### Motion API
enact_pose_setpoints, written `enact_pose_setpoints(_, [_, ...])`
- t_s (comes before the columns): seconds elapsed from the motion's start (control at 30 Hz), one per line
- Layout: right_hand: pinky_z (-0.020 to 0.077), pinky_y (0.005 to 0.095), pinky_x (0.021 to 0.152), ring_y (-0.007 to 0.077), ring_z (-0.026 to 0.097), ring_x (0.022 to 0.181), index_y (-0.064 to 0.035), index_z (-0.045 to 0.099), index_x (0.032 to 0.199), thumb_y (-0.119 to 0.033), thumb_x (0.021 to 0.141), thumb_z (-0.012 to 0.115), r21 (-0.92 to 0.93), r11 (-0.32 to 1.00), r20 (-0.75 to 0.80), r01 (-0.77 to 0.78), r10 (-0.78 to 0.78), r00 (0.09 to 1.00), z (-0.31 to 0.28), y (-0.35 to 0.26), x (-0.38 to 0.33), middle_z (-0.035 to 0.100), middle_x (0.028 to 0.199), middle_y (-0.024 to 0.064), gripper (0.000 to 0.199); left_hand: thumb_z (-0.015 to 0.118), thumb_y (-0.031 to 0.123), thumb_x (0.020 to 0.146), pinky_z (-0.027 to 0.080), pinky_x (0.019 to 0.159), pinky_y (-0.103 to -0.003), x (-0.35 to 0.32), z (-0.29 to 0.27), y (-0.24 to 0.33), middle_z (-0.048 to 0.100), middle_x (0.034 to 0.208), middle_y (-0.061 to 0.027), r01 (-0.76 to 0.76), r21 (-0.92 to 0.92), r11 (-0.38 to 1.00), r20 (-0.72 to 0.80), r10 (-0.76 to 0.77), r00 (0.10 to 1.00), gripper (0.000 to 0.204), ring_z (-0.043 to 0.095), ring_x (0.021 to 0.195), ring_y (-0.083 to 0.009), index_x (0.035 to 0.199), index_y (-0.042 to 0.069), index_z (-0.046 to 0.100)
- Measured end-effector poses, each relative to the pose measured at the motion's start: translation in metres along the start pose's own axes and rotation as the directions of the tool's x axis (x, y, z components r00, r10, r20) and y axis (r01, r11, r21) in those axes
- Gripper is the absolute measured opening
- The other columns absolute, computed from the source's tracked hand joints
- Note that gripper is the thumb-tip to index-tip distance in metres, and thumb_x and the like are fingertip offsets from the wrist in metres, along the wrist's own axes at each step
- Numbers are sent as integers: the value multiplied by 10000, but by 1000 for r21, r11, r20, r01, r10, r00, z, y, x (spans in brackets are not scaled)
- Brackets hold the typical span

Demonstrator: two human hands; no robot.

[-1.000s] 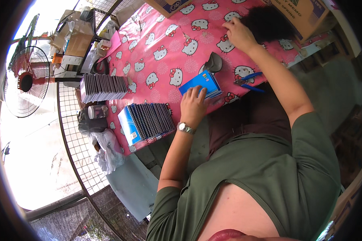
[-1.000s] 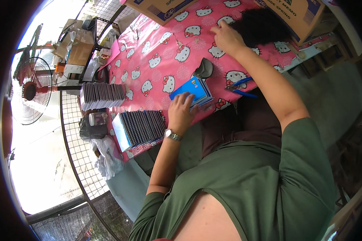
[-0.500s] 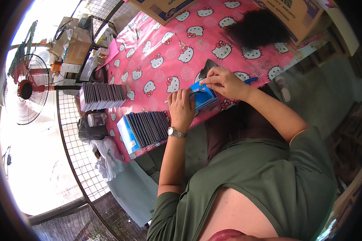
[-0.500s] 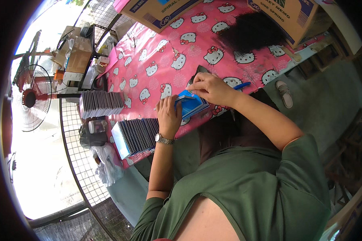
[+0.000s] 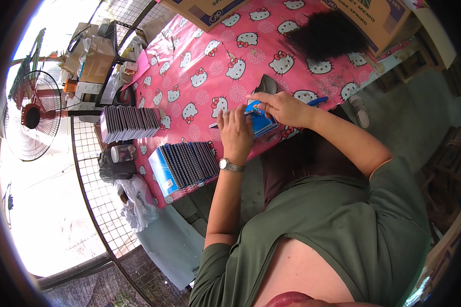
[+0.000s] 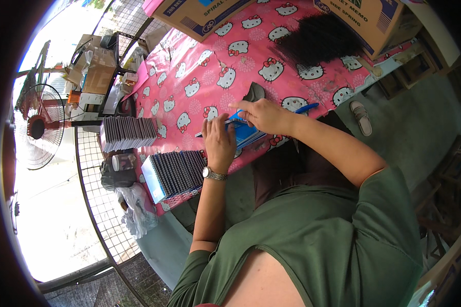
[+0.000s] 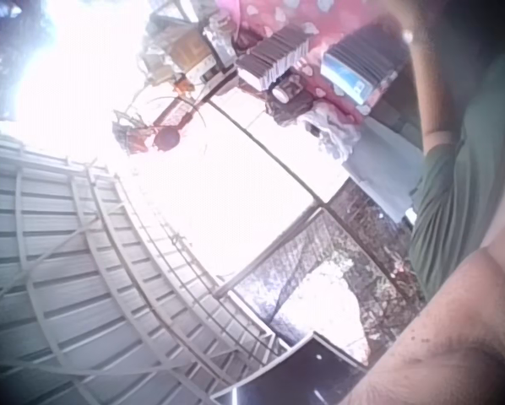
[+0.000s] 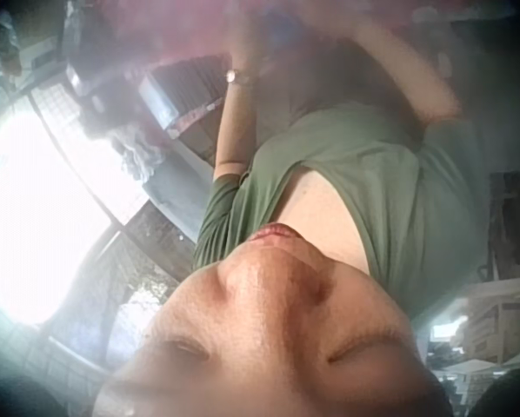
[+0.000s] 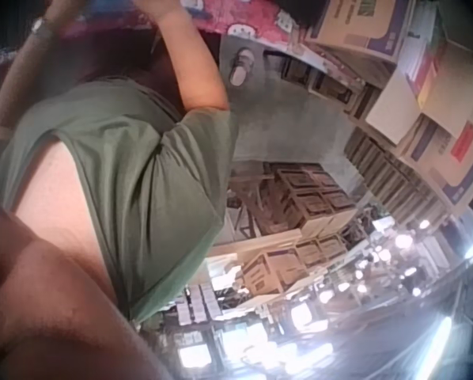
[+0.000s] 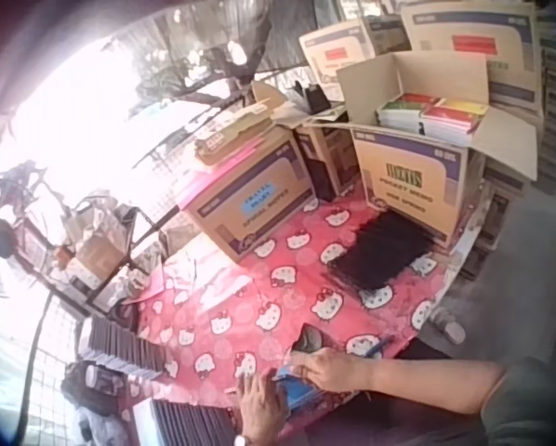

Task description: The person manually threads a wire spiral through the punched holes of a notebook, then uses wire cutters to trim and crimp the ends of the wire before stacking it with others.

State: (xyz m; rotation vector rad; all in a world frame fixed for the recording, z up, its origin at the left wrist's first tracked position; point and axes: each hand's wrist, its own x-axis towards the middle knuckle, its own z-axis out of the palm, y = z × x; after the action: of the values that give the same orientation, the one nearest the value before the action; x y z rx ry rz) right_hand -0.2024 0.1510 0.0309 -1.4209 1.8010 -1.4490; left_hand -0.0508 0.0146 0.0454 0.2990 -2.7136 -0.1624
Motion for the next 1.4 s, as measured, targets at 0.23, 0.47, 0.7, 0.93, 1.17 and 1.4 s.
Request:
enact_pose_setpoints(0.23, [524, 434, 790, 346, 668, 871, -59, 533, 1195, -130, 932, 614, -94, 993, 55, -78, 83, 995, -5, -30, -7, 655, 893, 143, 285, 608, 110, 877, 304, 1124, -510, -2, -2, 8, 630, 1067, -123, -52, -35, 998, 76, 55, 996, 295, 587, 1062, -311, 1154, 45, 532])
enact_pose_setpoints(0.47, [496, 472, 908, 394, 637, 1040, -19, 535, 1192, -113, 872, 666, -154, 975, 101, -159, 176, 979, -8, 33, 37, 654, 1103, 228, 358, 599, 99, 921, 264, 1156, -521, -6, -7, -4, 636, 1153, -126, -31, -149, 988, 132, 51, 990, 197, 560, 1217, -300, 1110, 55, 565])
enact_pose_setpoints(0.7, [452, 394, 993, 303, 568, 1181, -67, 595, 1186, -259, 804, 756, -591, 796, 249, 133, 23, 968, -14, 68, 52, 593, 1277, 166, 456, 643, 203, 919, 165, 1118, -667, -15, -5, -4, 565, 1291, -98, 60, 66, 996, 87, -66, 994, 251, 407, 1371, -360, 1142, 103, 583])
enact_pose_setpoints(0.93, [433, 315, 822, 127, 536, 944, -42, 599, 1155, -261, 930, 661, 240, 958, 561, -156, -6, 828, -40, 19, 30, 589, 970, 24, 321, 742, 240, 820, 378, 929, -482, -12, 5, -5, 597, 1089, -84, 91, -68, 994, 32, -89, 995, 327, 515, 1076, -328, 1084, 93, 616])
enact_pose_setpoints(1.17, [417, 307, 941, 156, 532, 1100, -56, 582, 1238, -319, 926, 669, 471, 862, 457, -188, -56, 888, -49, 15, 3, 600, 1119, 76, 417, 773, 257, 783, 386, 893, -449, -7, 5, 5, 605, 1067, -65, 54, -69, 996, 53, -51, 997, 300, 520, 1050, -306, 1007, 102, 648])
enact_pose_setpoints(1.4, [392, 329, 1018, 186, 517, 1161, -77, 620, 1279, -307, 846, 740, 463, 785, 504, -412, 149, 851, -52, 16, 25, 582, 1209, 72, 505, 791, 276, 759, 392, 894, -455, -8, 4, 2, 601, 1054, -88, 35, -113, 993, 36, -31, 999, 347, 521, 1043, -313, 1010, 90, 641])
